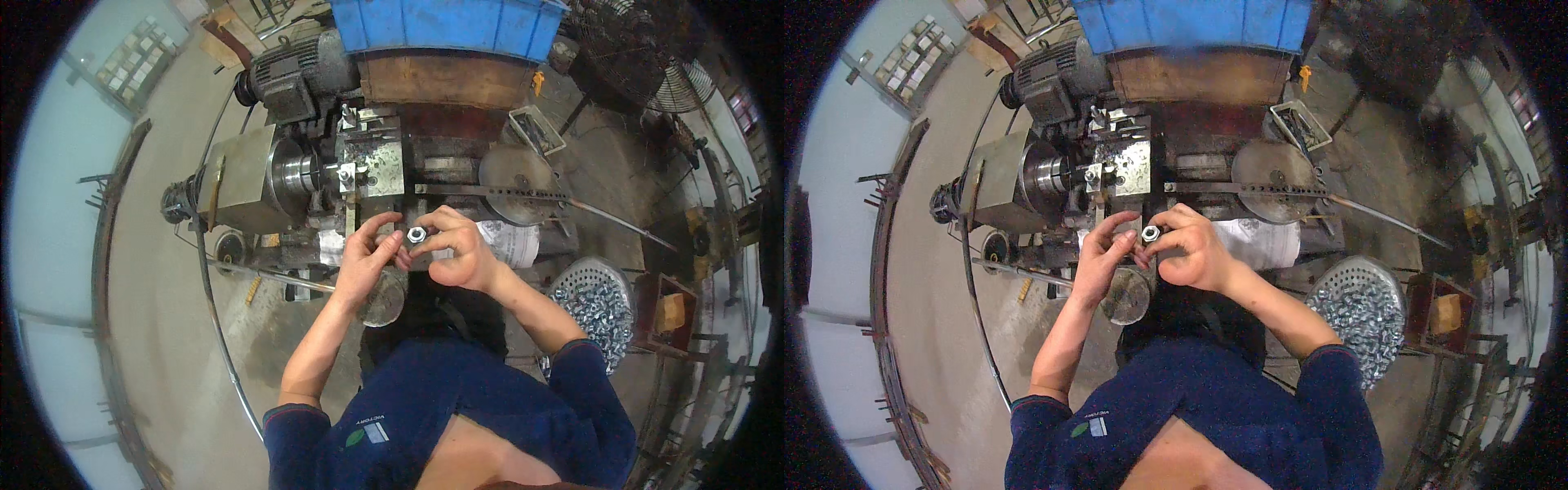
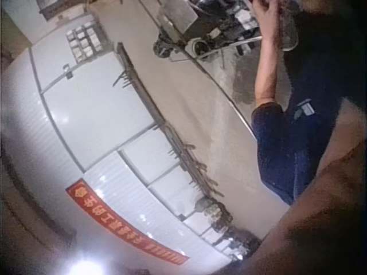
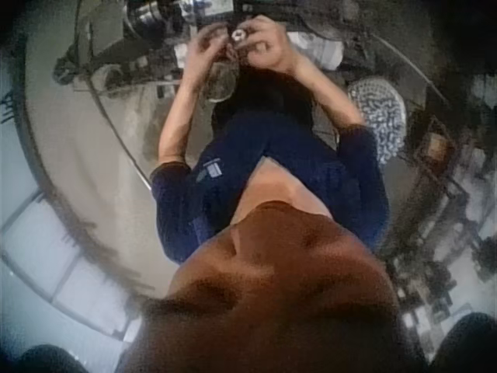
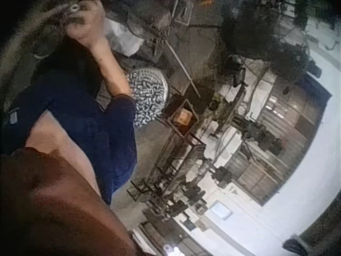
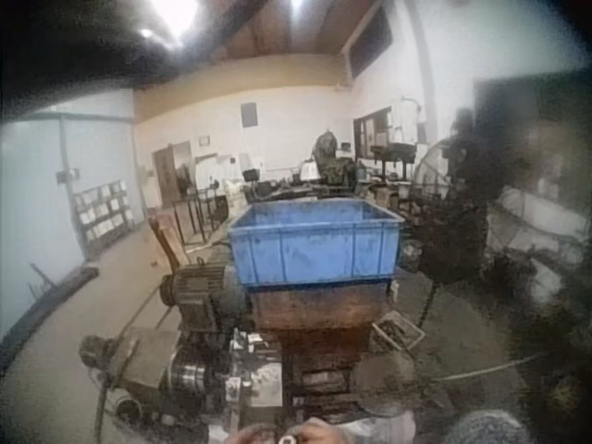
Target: The person repeatedly places small metal parts into a press machine, operates a lever to activate the press, and then removes the processed parts into a perforated metal tray. The cycle continues with consistent hand movements and tool handling.
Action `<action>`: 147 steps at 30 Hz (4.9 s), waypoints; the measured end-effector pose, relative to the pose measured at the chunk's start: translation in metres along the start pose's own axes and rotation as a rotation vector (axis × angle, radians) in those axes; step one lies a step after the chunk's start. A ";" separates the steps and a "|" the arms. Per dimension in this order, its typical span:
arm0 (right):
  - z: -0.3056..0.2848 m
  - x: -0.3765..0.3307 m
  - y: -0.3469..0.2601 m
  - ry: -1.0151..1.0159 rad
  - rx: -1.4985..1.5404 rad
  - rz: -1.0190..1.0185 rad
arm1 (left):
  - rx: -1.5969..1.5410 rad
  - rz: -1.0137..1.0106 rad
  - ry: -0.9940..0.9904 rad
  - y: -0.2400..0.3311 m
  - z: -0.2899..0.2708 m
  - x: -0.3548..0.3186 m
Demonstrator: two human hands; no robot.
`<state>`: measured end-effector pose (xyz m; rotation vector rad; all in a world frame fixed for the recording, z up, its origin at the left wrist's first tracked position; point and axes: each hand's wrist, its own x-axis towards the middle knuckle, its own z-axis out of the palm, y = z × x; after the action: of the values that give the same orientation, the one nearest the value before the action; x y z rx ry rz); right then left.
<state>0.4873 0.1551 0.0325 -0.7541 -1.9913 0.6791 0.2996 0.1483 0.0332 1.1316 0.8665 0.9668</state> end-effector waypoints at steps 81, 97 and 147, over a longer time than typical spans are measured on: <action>-0.174 -0.292 0.073 0.455 -0.357 1.249 | 1.339 -0.171 0.482 -0.068 -0.152 -0.032; -0.009 0.073 0.027 -0.200 -0.062 0.054 | 1.396 -0.023 0.771 0.054 -0.226 -0.161; -0.131 -0.044 0.064 0.136 -0.599 0.610 | 1.746 -0.540 0.274 -0.175 -0.295 -0.098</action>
<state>0.6356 0.1883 0.0256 -1.7610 -1.8428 0.3354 0.0241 0.1281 -0.1927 1.9613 2.2385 -0.3736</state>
